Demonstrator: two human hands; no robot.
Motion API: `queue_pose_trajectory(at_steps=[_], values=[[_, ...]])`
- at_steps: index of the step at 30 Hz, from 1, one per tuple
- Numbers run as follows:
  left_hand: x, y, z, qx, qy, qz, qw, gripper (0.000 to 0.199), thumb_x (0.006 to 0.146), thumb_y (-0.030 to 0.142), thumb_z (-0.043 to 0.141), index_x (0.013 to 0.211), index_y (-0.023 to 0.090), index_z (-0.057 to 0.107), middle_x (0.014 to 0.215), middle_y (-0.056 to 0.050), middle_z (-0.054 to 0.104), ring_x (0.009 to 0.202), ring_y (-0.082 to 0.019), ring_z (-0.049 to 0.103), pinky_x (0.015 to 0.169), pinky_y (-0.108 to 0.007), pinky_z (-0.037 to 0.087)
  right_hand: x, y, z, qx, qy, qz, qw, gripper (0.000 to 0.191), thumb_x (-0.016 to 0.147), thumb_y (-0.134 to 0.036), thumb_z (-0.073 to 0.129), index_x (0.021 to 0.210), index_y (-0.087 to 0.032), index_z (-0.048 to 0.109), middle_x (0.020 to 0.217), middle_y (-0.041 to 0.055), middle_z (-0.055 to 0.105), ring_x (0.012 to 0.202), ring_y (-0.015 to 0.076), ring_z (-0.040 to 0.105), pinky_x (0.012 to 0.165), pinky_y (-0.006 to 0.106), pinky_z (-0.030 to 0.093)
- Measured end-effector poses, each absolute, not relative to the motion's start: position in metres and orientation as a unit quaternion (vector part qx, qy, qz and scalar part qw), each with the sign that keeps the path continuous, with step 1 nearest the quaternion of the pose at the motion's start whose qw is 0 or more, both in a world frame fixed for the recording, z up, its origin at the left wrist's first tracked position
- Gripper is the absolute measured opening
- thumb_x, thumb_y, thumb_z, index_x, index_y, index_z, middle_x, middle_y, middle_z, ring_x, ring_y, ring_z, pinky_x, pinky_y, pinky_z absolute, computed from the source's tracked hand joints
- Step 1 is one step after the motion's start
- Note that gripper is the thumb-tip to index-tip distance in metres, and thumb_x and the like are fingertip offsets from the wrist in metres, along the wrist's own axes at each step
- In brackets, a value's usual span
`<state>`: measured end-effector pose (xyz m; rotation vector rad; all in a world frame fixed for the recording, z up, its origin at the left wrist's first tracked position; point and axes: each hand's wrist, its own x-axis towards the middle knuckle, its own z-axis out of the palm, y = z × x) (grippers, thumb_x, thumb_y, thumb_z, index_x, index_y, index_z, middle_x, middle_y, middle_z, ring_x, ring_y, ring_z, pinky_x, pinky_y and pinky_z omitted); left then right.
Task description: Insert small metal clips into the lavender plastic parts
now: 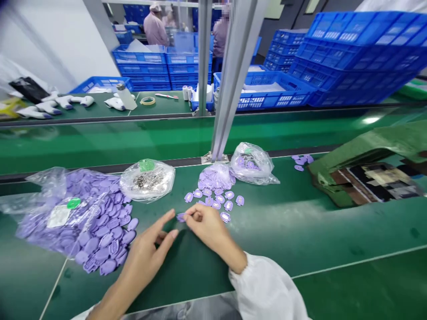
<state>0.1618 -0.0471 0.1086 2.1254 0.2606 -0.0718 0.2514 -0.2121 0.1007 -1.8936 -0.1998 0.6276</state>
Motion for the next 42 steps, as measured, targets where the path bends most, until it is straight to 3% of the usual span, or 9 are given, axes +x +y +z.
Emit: queue_pose_trajectory(at_steps=[3, 6, 11, 15, 21, 29, 32, 36, 42], values=[[0.138, -0.033, 0.117, 0.938, 0.056, -0.012, 0.343, 0.032, 0.092, 0.04, 0.048, 0.117, 0.033, 0.067, 0.1, -0.002, 0.072, 0.081, -0.019, 0.068, 0.067, -0.024, 0.047, 0.258, -0.238, 0.103, -0.887, -0.113, 0.214, 0.393, 0.022, 0.081, -0.04, 0.058, 0.08, -0.019, 0.065, 0.063, -0.0005, 0.058, 0.054, 0.0086, 0.048, 0.05, 0.019, 0.03], [0.124, 0.003, 0.125, 0.97, 0.114, 0.017, 0.214, 0.033, 0.094, 0.04, 0.043, 0.113, 0.03, 0.068, 0.099, -0.003, 0.071, 0.083, -0.02, 0.068, 0.064, -0.024, 0.045, 0.262, -0.252, 0.106, -0.934, -0.116, 0.17, 0.293, 0.021, 0.079, -0.037, 0.06, 0.094, -0.022, 0.06, 0.064, -0.0023, 0.057, 0.055, 0.0105, 0.049, 0.051, 0.021, 0.027], [0.111, 0.047, 0.142, 0.973, 0.222, -0.022, 0.06, 0.041, 0.097, 0.043, 0.034, 0.131, 0.032, 0.055, 0.114, -0.003, 0.065, 0.072, -0.017, 0.065, 0.047, -0.023, 0.032, 0.265, -0.231, 0.121, -0.935, -0.168, 0.136, 0.28, 0.038, 0.084, -0.04, 0.058, 0.119, -0.027, 0.055, 0.071, -0.0025, 0.059, 0.061, 0.0121, 0.055, 0.055, 0.022, 0.031], [0.116, 0.046, 0.143, 0.972, 0.227, -0.064, 0.009, 0.047, 0.097, 0.045, 0.032, 0.134, 0.025, 0.053, 0.116, -0.007, 0.062, 0.077, -0.019, 0.065, 0.047, -0.024, 0.029, 0.282, -0.158, 0.13, -0.907, -0.299, 0.094, 0.281, 0.026, 0.094, -0.039, 0.045, 0.111, -0.032, 0.064, 0.098, 0.0, 0.065, 0.081, 0.0139, 0.062, 0.068, 0.024, 0.039], [0.122, 0.044, 0.128, 0.974, 0.219, -0.063, 0.009, 0.045, 0.097, 0.04, 0.035, 0.133, 0.019, 0.054, 0.115, -0.009, 0.063, 0.087, -0.022, 0.066, 0.056, -0.026, 0.038, 0.322, -0.067, 0.125, -0.928, -0.312, 0.082, 0.185, 0.03, 0.092, -0.026, 0.046, 0.102, -0.009, 0.069, 0.115, 0.0187, 0.06, 0.091, 0.0247, 0.064, 0.077, 0.032, 0.045], [0.116, 0.078, 0.125, 0.953, 0.196, 0.054, 0.224, 0.036, 0.094, 0.043, 0.044, 0.108, 0.022, 0.069, 0.11, -0.005, 0.067, 0.099, -0.021, 0.063, 0.081, -0.027, 0.047, 0.328, -0.082, 0.112, -0.911, -0.304, 0.086, 0.264, 0.034, 0.095, -0.026, 0.037, 0.093, -0.022, 0.071, 0.097, 0.0044, 0.069, 0.091, 0.016, 0.063, 0.08, 0.025, 0.044], [0.123, 0.076, 0.135, 0.952, 0.217, 0.082, 0.202, 0.035, 0.093, 0.045, 0.045, 0.106, 0.025, 0.07, 0.108, -0.004, 0.067, 0.093, -0.02, 0.064, 0.074, -0.026, 0.047, 0.337, -0.086, 0.113, -0.862, -0.258, 0.142, 0.413, 0.027, 0.09, -0.024, 0.047, 0.096, -0.021, 0.073, 0.094, 0.0028, 0.071, 0.084, 0.0134, 0.063, 0.078, 0.023, 0.046], [0.132, 0.056, 0.139, 0.977, 0.168, 0.011, 0.134, 0.037, 0.094, 0.043, 0.042, 0.12, 0.028, 0.063, 0.111, -0.004, 0.064, 0.083, -0.018, 0.064, 0.057, -0.023, 0.043, 0.336, -0.096, 0.122, -0.705, -0.146, 0.3, 0.626, 0.028, 0.085, -0.019, 0.055, 0.108, -0.011, 0.069, 0.095, 0.0078, 0.071, 0.073, 0.0105, 0.065, 0.066, 0.02, 0.049], [0.149, 0.04, 0.13, 0.993, 0.099, -0.056, -0.026, 0.039, 0.096, 0.027, 0.036, 0.125, 0.022, 0.061, 0.105, -0.008, 0.063, 0.089, -0.02, 0.065, 0.049, -0.024, 0.036, 0.306, -0.135, 0.14, -0.52, -0.05, 0.427, 0.738, 0.035, 0.084, -0.025, 0.063, 0.115, -0.008, 0.064, 0.106, 0.0137, 0.07, 0.085, 0.0131, 0.069, 0.074, 0.02, 0.056]])
